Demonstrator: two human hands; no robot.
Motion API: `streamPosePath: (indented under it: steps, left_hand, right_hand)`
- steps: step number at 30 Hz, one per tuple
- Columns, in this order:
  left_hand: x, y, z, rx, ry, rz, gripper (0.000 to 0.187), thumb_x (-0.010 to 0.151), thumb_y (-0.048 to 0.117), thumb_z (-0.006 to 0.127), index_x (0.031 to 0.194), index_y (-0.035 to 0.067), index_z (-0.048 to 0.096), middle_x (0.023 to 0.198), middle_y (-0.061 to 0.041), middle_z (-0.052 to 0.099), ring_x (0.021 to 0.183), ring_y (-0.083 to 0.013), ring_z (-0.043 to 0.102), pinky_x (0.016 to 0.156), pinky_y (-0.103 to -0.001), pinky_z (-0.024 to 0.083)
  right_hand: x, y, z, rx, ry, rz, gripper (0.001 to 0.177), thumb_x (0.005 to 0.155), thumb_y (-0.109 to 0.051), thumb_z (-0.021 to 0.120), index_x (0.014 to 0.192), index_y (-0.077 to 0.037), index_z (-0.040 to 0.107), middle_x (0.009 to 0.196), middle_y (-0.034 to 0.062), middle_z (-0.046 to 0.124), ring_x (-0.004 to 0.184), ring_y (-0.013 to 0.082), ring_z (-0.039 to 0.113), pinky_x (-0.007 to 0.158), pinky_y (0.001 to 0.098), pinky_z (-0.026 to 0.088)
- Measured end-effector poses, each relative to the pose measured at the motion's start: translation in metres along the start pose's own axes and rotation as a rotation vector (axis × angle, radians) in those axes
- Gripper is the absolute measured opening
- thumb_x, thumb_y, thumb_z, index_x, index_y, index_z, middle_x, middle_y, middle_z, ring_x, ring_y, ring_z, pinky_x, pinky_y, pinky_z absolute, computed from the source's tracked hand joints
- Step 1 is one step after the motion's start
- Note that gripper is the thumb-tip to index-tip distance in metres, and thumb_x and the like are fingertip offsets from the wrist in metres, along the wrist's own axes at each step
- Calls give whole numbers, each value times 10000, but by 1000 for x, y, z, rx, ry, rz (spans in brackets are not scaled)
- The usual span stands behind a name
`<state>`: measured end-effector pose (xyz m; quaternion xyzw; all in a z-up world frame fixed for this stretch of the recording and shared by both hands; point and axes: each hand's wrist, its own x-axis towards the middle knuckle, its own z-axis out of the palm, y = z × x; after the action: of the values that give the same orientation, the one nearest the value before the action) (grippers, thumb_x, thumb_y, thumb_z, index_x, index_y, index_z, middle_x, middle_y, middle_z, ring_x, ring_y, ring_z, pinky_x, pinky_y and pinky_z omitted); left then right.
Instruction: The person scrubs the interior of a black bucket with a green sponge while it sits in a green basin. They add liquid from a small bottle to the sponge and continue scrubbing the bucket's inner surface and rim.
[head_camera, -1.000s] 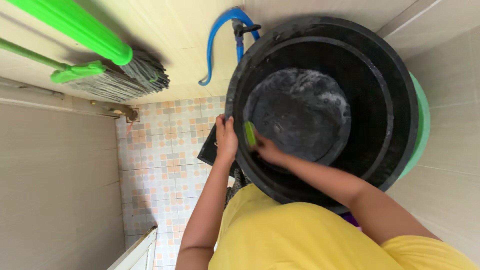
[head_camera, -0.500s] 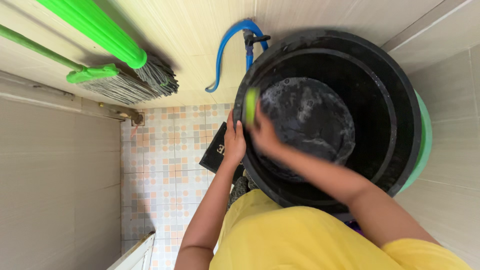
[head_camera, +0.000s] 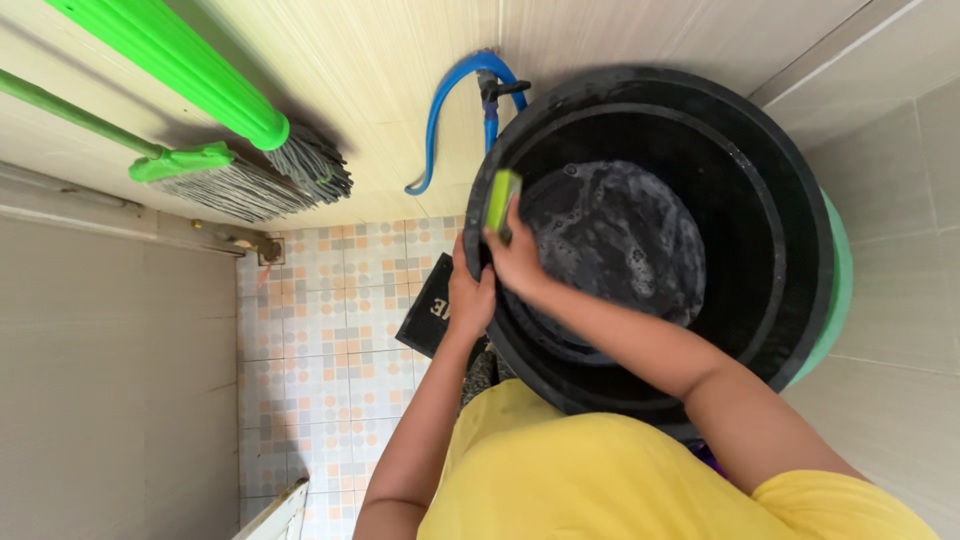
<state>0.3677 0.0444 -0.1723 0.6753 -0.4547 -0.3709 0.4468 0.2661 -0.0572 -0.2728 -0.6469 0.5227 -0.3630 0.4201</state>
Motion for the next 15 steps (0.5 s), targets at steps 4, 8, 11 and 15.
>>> streamPosePath:
  steps: [4, 8, 11, 15]
  left_hand:
    - [-2, 7, -4, 17, -107, -206, 878, 819, 6, 508, 1622, 129, 174, 1291, -276, 649, 1169, -421, 663, 970, -434, 513]
    - [1, 12, -2, 31, -80, -86, 893, 817, -20, 521, 1628, 102, 168, 1326, -297, 629, 1198, -441, 649, 993, -445, 508]
    - [3, 12, -3, 61, -122, -163, 907, 827, -17, 514, 1633, 110, 117, 1320, -284, 625, 1178, -434, 654, 965, -446, 518]
    - [3, 7, -8, 85, -129, -138, 907, 825, -24, 519, 1625, 99, 109, 1353, -291, 590, 1190, -436, 639, 952, -451, 524]
  right_hand:
    - [51, 24, -23, 117, 198, 27, 831, 1000, -108, 609, 1642, -106, 80, 1544, 251, 474, 1330, 307, 568, 1100, 363, 452]
    - [153, 28, -81, 167, 597, 209, 788, 1069, -149, 586, 1666, -89, 75, 1508, 242, 560, 1286, 295, 628, 1116, 352, 468]
    - [94, 7, -62, 116, 410, -69, 780, 1029, -104, 576, 1652, -59, 109, 1533, 259, 522, 1315, 331, 612, 1107, 385, 471]
    - [-20, -14, -29, -206, -27, -557, 824, 994, -74, 652, 1644, -4, 151, 1508, 351, 411, 1363, 516, 444, 1087, 527, 417]
